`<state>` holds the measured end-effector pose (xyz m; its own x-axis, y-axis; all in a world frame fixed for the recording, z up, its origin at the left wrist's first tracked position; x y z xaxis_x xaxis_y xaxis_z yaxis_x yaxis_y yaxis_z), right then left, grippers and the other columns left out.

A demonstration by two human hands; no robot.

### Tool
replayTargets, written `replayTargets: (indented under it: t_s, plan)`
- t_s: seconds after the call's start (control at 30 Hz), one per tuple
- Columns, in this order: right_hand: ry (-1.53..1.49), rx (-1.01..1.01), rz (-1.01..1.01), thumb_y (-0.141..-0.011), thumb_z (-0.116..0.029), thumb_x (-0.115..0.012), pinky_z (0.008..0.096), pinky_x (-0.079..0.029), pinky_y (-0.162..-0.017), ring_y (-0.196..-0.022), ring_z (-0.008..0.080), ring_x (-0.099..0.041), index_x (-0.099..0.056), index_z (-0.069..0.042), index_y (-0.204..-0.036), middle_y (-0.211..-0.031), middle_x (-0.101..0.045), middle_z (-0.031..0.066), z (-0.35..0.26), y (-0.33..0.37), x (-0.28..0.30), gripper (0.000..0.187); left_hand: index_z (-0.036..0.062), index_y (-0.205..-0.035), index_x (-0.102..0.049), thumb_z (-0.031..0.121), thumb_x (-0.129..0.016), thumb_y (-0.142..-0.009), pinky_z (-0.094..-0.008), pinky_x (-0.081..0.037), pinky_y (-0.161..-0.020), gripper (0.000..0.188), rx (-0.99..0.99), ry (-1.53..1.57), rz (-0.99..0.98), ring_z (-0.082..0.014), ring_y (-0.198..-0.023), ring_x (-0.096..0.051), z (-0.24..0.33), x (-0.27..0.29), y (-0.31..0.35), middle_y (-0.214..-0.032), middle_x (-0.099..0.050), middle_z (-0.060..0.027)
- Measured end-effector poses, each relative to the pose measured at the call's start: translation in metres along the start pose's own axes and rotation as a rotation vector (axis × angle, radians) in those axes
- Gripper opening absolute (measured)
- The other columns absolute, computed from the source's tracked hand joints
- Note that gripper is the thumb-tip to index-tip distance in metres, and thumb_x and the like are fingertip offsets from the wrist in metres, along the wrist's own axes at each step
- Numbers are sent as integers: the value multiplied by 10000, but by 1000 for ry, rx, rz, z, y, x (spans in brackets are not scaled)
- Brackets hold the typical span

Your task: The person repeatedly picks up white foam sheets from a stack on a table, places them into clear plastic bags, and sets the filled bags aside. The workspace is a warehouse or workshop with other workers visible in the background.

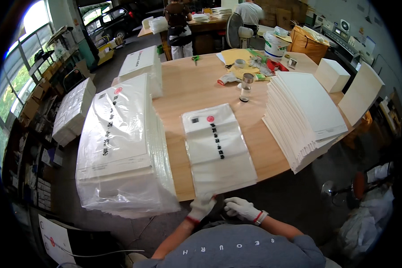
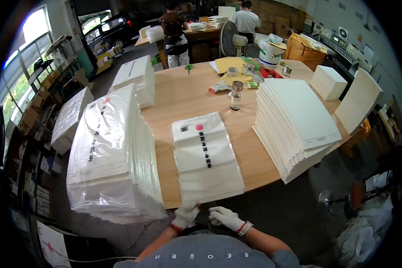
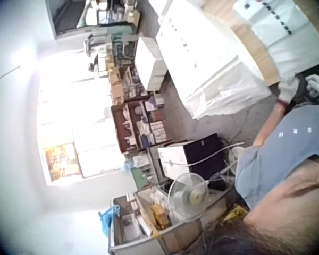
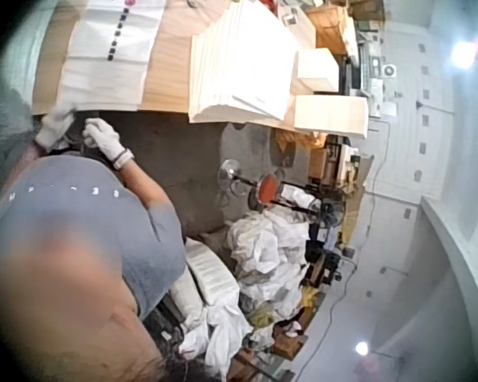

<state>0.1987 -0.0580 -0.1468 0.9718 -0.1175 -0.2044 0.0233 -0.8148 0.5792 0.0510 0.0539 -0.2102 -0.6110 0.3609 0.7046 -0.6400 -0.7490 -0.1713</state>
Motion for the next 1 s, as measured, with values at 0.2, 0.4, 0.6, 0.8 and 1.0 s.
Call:
replayTargets:
  t_s: [0.2, 0.4, 0.6, 0.8, 1.0]
  plan:
    - [-83, 41, 206, -913, -226, -487, 262, -498, -658, -728, 138, -574, -458, -6, -1186, -929, -579, 115, 10, 28, 46, 352, 54, -795, -613, 292, -540, -779, -377, -363, -871, 249, -138, -242, 2, -313, -916, -499, 26, -35, -110, -831, -597, -114]
    - [-312, 69, 160, -889, -268, -539, 286, -492, -696, -808, 137, -564, -506, -15, -1146, -974, -580, 55, -10, -31, 47, 362, 38, -721, -566, 281, -470, -854, -443, -415, -602, 293, 48, -98, -227, -380, -673, -545, 38, 0, -143, -706, -549, -222]
    - [-141, 524, 350, -844, -250, -588, 301, -475, -771, -866, 178, -595, -607, -38, -1026, -948, -631, 64, -77, -92, 51, 280, 24, -770, -574, 281, -464, -887, -389, -454, -589, 303, -259, 181, 207, -261, -639, -582, 7, 13, -168, -748, -622, -131]
    - [999, 831, 723, -833, -250, -527, 379, -453, -792, -897, 288, -552, -570, -64, -1033, -1035, -564, 128, -94, -61, 82, 276, 42, -969, -544, 172, -476, -903, -211, -424, -540, 160, 439, 931, 18, -86, -626, -510, -14, 32, -202, -833, -630, -81]
    - [422, 747, 472, -838, -103, -529, 345, -439, -831, -937, 259, -558, -574, -39, -996, -1022, -581, 128, -102, -143, 43, 176, 12, -1131, -483, 89, -511, -857, -239, -449, -593, 286, 278, 882, -104, -101, -670, -540, 116, 86, -221, -855, -634, -81]
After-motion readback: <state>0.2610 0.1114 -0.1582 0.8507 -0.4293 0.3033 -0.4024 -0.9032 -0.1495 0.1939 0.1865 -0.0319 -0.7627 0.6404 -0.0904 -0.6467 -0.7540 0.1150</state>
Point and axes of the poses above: each hand's wrist, its own y-axis away from the middle knuckle, its own x-axis out of the back of the hand, z = x × y, the point moved 4 cm from there along -y, towards the middle knuckle
